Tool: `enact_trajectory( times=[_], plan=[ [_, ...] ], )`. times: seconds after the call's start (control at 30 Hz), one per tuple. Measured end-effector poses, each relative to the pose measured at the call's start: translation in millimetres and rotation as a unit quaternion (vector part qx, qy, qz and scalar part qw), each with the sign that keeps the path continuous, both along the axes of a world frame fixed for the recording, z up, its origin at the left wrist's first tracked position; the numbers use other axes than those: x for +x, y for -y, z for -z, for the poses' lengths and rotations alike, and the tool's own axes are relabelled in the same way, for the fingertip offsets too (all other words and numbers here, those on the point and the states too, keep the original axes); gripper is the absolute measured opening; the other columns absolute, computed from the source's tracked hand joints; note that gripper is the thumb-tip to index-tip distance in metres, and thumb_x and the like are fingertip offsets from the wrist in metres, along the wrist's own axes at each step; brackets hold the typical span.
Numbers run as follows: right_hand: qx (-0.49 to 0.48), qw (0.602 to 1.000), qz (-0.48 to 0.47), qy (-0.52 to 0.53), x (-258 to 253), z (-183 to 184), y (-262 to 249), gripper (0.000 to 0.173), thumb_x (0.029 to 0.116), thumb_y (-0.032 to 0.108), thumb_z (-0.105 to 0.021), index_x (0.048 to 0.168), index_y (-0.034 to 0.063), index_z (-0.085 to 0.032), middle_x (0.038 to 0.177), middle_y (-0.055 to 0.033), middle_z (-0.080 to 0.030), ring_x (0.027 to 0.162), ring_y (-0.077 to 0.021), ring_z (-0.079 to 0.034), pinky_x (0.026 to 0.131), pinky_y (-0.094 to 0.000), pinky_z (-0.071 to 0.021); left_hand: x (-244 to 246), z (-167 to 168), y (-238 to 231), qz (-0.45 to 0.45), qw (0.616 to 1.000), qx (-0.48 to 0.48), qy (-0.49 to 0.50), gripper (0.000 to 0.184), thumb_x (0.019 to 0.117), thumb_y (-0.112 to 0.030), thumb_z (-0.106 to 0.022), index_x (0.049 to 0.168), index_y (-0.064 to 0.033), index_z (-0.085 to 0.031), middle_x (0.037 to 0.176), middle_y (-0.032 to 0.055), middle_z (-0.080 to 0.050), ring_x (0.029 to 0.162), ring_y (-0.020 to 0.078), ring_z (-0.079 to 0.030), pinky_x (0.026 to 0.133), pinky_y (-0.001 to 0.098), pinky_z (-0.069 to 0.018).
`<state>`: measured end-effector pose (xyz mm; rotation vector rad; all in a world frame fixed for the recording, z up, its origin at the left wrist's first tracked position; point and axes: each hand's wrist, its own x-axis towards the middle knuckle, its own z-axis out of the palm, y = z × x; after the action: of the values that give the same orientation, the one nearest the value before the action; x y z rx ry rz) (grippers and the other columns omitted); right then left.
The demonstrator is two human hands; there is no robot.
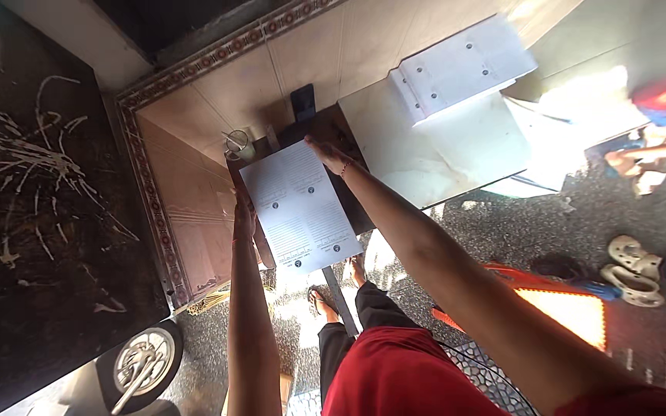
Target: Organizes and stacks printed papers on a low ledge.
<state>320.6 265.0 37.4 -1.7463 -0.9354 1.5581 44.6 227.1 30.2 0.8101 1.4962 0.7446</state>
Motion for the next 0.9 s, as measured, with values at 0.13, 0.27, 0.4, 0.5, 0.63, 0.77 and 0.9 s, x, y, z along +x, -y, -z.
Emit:
enact_trajectory(
  times=[0.13,0.27,0.4,0.5,0.63,0.77,0.9],
  plan=[
    [-0.008,1.000,-0.004,-0.012,2.9,5.6,-3.2,0.075,0.1083,0.059,-0.031,0.135,-0.0053,-0.059,0.143,-0.0257,-0.056,0.136,-0.0339,-0.052,0.113,-0.0534,-0.0402,-2.3,-2.2,-3.3,0.007,1.000,-0.010,0.003,0.086,0.1065,-0.061,-0.007,0.146,0.0066,-0.044,0.141,0.0252,-0.054,0.124,0.0247,-0.058,0.107,0.0379,-0.0440],
    [-0.017,0.998,0.025,-0.063,4.4,7.6,-4.6,0.070,0.1084,0.057,-0.033,0.139,-0.0015,-0.056,0.140,-0.0232,-0.058,0.130,-0.0311,-0.057,0.108,-0.0506,-0.0452,2.2,-10.8,-8.0,0.010,1.000,-0.023,-0.012,0.087,0.1058,-0.062,-0.005,0.149,0.0051,-0.041,0.147,0.0252,-0.049,0.131,0.0267,-0.053,0.111,0.0393,-0.0403],
    [-0.009,0.997,0.038,-0.066,1.4,-0.9,-6.2,0.069,0.1096,0.054,-0.032,0.140,-0.0038,-0.055,0.145,-0.0250,-0.054,0.135,-0.0324,-0.053,0.112,-0.0508,-0.0422,4.3,-9.4,-19.0,0.007,1.000,0.014,-0.002,0.085,0.1067,-0.059,-0.003,0.150,0.0044,-0.040,0.148,0.0238,-0.049,0.132,0.0255,-0.053,0.112,0.0385,-0.0404],
    [-0.017,0.998,0.031,-0.059,0.6,-4.5,-8.3,0.070,0.1093,0.055,-0.032,0.142,-0.0030,-0.053,0.147,-0.0244,-0.052,0.137,-0.0319,-0.051,0.113,-0.0515,-0.0404,5.7,-10.9,-27.5,0.002,1.000,0.007,-0.002,0.083,0.1077,-0.057,-0.005,0.150,0.0055,-0.038,0.149,0.0251,-0.048,0.133,0.0270,-0.052,0.112,0.0395,-0.0402],
    [-0.020,0.999,0.027,-0.037,-1.6,-4.0,-11.5,0.071,0.1091,0.056,-0.032,0.139,-0.0039,-0.055,0.145,-0.0254,-0.053,0.136,-0.0336,-0.052,0.112,-0.0535,-0.0406,7.5,-15.5,-28.4,0.014,1.000,0.008,-0.024,0.085,0.1076,-0.058,-0.006,0.147,0.0077,-0.041,0.146,0.0273,-0.049,0.131,0.0281,-0.054,0.111,0.0402,-0.0417],
    [-0.013,0.999,0.027,-0.031,-2.0,-1.7,-14.1,0.069,0.1088,0.055,-0.034,0.140,-0.0027,-0.056,0.146,-0.0259,-0.053,0.138,-0.0355,-0.050,0.113,-0.0564,-0.0395,6.6,-11.2,-29.9,0.017,1.000,0.012,-0.023,0.085,0.1076,-0.057,-0.004,0.146,0.0078,-0.043,0.143,0.0266,-0.052,0.127,0.0267,-0.056,0.109,0.0396,-0.0426],
    [-0.024,0.999,0.029,-0.020,-4.0,-8.4,-15.2,0.068,0.1087,0.055,-0.036,0.140,-0.0018,-0.057,0.148,-0.0248,-0.051,0.141,-0.0349,-0.047,0.115,-0.0572,-0.0368,6.6,-11.3,-30.0,0.011,1.000,0.000,-0.019,0.083,0.1077,-0.057,-0.005,0.147,0.0055,-0.043,0.146,0.0249,-0.050,0.130,0.0262,-0.054,0.111,0.0392,-0.0411]
  ],
)
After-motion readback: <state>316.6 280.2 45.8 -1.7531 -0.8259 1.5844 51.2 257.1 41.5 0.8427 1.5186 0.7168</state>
